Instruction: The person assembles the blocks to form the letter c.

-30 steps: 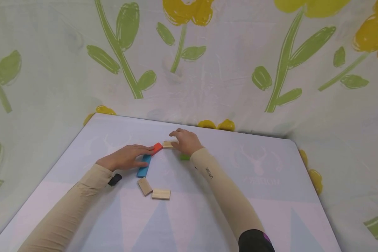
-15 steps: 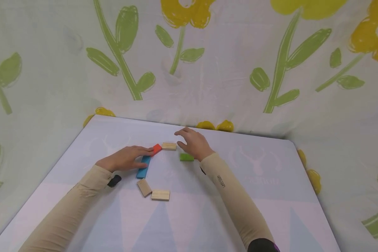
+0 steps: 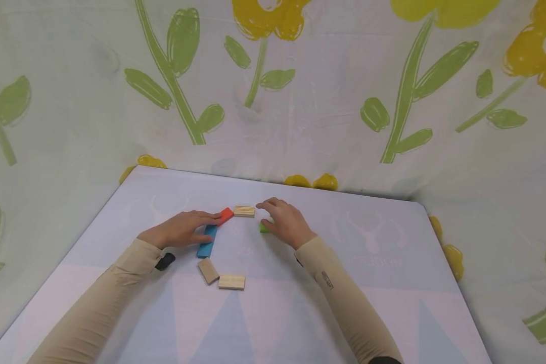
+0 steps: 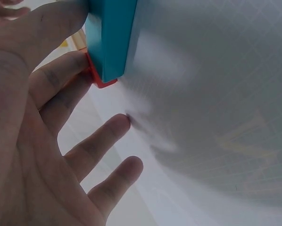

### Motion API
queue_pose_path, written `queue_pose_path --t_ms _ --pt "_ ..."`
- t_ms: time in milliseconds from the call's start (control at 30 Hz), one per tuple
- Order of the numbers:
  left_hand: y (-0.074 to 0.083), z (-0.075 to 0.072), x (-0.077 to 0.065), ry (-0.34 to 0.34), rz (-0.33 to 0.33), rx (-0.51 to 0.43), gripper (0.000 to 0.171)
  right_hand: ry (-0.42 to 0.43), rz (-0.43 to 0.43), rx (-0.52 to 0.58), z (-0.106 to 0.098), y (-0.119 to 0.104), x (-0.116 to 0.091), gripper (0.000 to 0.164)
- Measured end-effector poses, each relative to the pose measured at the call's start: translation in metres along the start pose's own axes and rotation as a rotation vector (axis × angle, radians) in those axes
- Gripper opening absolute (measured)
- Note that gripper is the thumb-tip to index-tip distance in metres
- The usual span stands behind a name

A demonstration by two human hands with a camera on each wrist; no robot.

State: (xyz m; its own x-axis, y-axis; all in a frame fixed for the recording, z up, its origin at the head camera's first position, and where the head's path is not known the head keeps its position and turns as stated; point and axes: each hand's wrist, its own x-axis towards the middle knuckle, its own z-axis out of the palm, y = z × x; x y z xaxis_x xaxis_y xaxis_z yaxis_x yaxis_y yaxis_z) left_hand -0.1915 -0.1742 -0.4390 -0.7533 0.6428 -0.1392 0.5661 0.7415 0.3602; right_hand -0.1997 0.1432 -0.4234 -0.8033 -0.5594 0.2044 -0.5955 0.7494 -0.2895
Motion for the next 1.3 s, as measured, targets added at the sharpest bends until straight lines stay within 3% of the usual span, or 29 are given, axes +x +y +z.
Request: queue_pose_path --t_ms 200,633,1100,1300 --pt "0.001 -0.002 0.0 -0.002 -0.009 -0.007 0.059 -0.036 0.025 -0.025 0.009 0.005 -0.008 0.042" --pt "0.0 -0.003 0.001 -0.002 0.01 -0.007 0.059 -0.079 -0.012 -0.141 0.023 0.012 -0.012 0.038" --pt "-0.001 0.0 0.001 0.005 -0.004 -0.021 0.058 -0.1 -0.029 -0.131 0.027 0.016 -0.009 0.037" --pt "-0.003 0.001 0.001 0.007 -0.002 -0.011 0.059 -0.046 -0.029 -0.065 0.014 0.014 -0.009 0.038"
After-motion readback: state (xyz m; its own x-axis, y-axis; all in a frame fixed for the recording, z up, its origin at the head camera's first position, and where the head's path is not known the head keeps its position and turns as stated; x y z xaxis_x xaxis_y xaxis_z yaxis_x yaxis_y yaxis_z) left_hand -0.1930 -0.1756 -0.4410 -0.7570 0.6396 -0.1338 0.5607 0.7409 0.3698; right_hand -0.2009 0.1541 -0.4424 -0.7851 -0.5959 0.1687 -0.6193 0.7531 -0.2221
